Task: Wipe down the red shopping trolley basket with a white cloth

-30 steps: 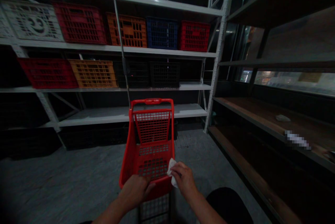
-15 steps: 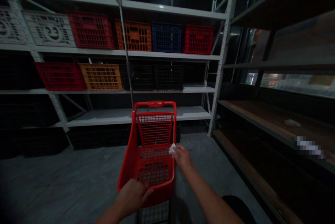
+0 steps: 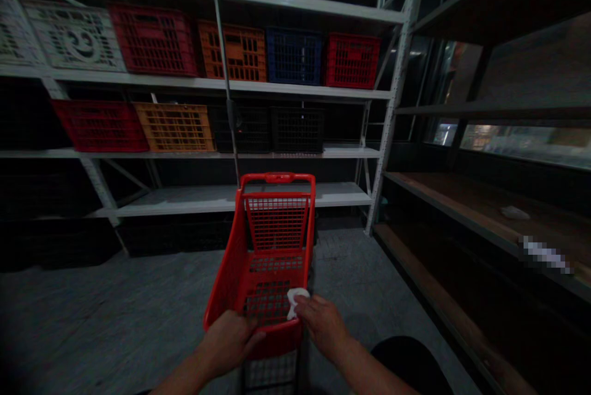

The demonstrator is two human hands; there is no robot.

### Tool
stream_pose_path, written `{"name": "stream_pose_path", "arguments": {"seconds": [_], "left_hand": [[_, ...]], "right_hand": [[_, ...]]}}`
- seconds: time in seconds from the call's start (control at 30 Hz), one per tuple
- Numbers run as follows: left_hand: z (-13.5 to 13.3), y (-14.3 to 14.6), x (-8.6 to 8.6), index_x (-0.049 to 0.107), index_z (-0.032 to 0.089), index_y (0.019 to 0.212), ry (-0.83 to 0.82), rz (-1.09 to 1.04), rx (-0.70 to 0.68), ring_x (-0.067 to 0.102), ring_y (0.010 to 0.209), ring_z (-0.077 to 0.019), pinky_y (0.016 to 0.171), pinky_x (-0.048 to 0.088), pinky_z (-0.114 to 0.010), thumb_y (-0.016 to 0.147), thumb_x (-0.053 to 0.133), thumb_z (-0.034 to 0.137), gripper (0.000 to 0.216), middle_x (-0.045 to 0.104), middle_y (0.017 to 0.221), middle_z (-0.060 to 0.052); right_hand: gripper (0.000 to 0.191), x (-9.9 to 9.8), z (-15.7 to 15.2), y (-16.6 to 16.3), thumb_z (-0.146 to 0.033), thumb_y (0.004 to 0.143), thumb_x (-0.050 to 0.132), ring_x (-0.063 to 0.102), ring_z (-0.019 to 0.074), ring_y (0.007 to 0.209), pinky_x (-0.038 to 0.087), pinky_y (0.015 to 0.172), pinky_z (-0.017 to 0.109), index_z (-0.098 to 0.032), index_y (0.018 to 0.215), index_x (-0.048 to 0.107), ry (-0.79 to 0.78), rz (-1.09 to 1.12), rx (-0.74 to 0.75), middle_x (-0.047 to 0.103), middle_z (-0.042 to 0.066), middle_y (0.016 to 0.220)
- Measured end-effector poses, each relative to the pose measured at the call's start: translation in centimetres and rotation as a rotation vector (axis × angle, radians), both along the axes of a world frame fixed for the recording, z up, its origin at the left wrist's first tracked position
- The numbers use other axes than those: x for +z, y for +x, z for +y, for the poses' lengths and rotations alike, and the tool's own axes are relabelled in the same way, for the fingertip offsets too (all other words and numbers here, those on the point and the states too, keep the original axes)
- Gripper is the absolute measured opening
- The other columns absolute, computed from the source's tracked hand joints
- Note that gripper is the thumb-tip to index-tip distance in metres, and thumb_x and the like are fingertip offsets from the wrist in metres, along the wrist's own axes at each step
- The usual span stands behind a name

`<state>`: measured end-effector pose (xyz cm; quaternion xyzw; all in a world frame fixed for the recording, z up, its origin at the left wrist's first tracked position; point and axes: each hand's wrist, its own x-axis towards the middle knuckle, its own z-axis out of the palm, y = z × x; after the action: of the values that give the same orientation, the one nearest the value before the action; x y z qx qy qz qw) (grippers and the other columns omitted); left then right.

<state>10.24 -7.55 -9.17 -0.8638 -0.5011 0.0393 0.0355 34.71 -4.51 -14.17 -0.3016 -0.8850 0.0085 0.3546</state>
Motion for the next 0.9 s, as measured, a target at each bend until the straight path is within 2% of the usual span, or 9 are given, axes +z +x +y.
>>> {"name": "stream_pose_path", "arguments": {"seconds": [0.13, 0.27, 0.33, 0.4, 0.5, 0.63, 0.7, 0.8, 0.9], "left_hand": [[-0.1, -0.7, -0.3, 0.063, 0.019, 0.085, -0.008, 0.018, 0.002, 0.065, 0.076, -0.0235, 0.070, 0.048, -0.037, 0.088, 0.016, 0.047, 0.056, 0.069, 0.080, -0.009], [-0.3, -2.1, -1.0, 0.063, 0.021, 0.081, 0.017, -0.013, 0.013, 0.064, 0.076, -0.0223, 0.070, 0.047, -0.035, 0.086, 0.020, 0.054, 0.054, 0.068, 0.078, -0.007], [-0.2, -3.0, -1.1, 0.062, 0.021, 0.079, 0.013, -0.028, 0.010, 0.063, 0.074, -0.0216, 0.068, 0.047, -0.033, 0.084, 0.022, 0.058, 0.055, 0.068, 0.076, -0.006], [0.1, -3.9, -1.1, 0.062, 0.020, 0.077, -0.001, -0.032, 0.013, 0.063, 0.071, -0.0199, 0.067, 0.046, -0.031, 0.084, 0.020, 0.058, 0.057, 0.067, 0.072, -0.006], [0.4, -5.0, -0.8, 0.063, 0.019, 0.075, 0.006, -0.037, 0.028, 0.063, 0.070, -0.0181, 0.071, 0.045, -0.032, 0.087, 0.016, 0.052, 0.058, 0.067, 0.070, -0.006], [-0.2, -4.4, -0.8, 0.065, 0.019, 0.074, 0.133, -0.178, 0.088, 0.061, 0.077, -0.0171, 0.089, 0.037, -0.041, 0.090, 0.019, 0.040, 0.052, 0.067, 0.074, -0.005], [-0.7, -3.3, -1.2, 0.065, 0.021, 0.079, 0.196, -0.274, 0.139, 0.060, 0.082, -0.0164, 0.096, 0.030, -0.045, 0.091, 0.021, 0.034, 0.048, 0.068, 0.079, -0.003], [-1.1, -2.1, -2.1, 0.065, 0.022, 0.077, 0.197, -0.335, 0.143, 0.060, 0.078, -0.0151, 0.096, 0.029, -0.045, 0.091, 0.023, 0.031, 0.045, 0.068, 0.075, -0.001], [-0.8, -2.1, -2.9, 0.063, 0.020, 0.071, 0.209, -0.330, 0.074, 0.060, 0.072, -0.0144, 0.089, 0.036, -0.040, 0.090, 0.026, 0.032, 0.044, 0.067, 0.069, -0.001]], "right_hand": [[0.021, 2.5, 5.6, 0.5, -0.020, 0.085, 0.047, 0.062, 0.0137, 0.083, 0.047, 0.074, 0.023, -0.023, 0.096, 0.065, -0.037, -0.099, 0.069, 0.068, 0.002, 0.098], [0.022, 5.9, 12.5, 0.0, -0.018, 0.084, 0.048, 0.062, 0.0148, 0.075, 0.047, 0.069, 0.022, -0.020, 0.092, 0.068, -0.075, -0.052, -0.131, 0.069, 0.003, 0.085], [0.024, 6.6, 14.2, -0.8, -0.016, 0.085, 0.045, 0.062, 0.0160, 0.075, 0.047, 0.069, 0.024, -0.018, 0.092, 0.067, -0.082, -0.004, -0.217, 0.069, 0.005, 0.085], [0.025, 6.3, 13.6, -2.0, -0.016, 0.085, 0.042, 0.061, 0.0171, 0.077, 0.047, 0.071, 0.027, -0.016, 0.090, 0.067, -0.089, 0.028, -0.270, 0.068, 0.007, 0.086], [0.024, 3.8, 8.3, -4.4, -0.018, 0.087, 0.041, 0.060, 0.0170, 0.081, 0.046, 0.076, 0.029, -0.017, 0.087, 0.065, -0.091, 0.066, -0.262, 0.067, 0.006, 0.085], [0.024, -0.3, -1.0, -7.2, -0.021, 0.089, 0.039, 0.059, 0.0148, 0.082, 0.048, 0.075, 0.026, -0.021, 0.093, 0.062, -0.084, 0.196, -0.045, 0.066, 0.003, 0.089], [0.024, -1.3, -3.5, -7.8, -0.019, 0.090, 0.038, 0.059, 0.0140, 0.085, 0.047, 0.075, 0.025, -0.021, 0.102, 0.059, -0.053, 0.228, 0.004, 0.066, 0.004, 0.095], [0.022, -0.7, -3.0, -7.3, -0.020, 0.089, 0.040, 0.058, 0.0153, 0.087, 0.046, 0.076, 0.029, -0.022, 0.102, 0.058, 0.051, 0.118, -0.001, 0.067, 0.003, 0.098], [0.019, 1.1, 1.2, -5.6, -0.023, 0.087, 0.045, 0.057, 0.0178, 0.086, 0.042, 0.080, 0.036, -0.024, 0.100, 0.059, 0.103, -0.028, -0.122, 0.068, 0.002, 0.095]]}}
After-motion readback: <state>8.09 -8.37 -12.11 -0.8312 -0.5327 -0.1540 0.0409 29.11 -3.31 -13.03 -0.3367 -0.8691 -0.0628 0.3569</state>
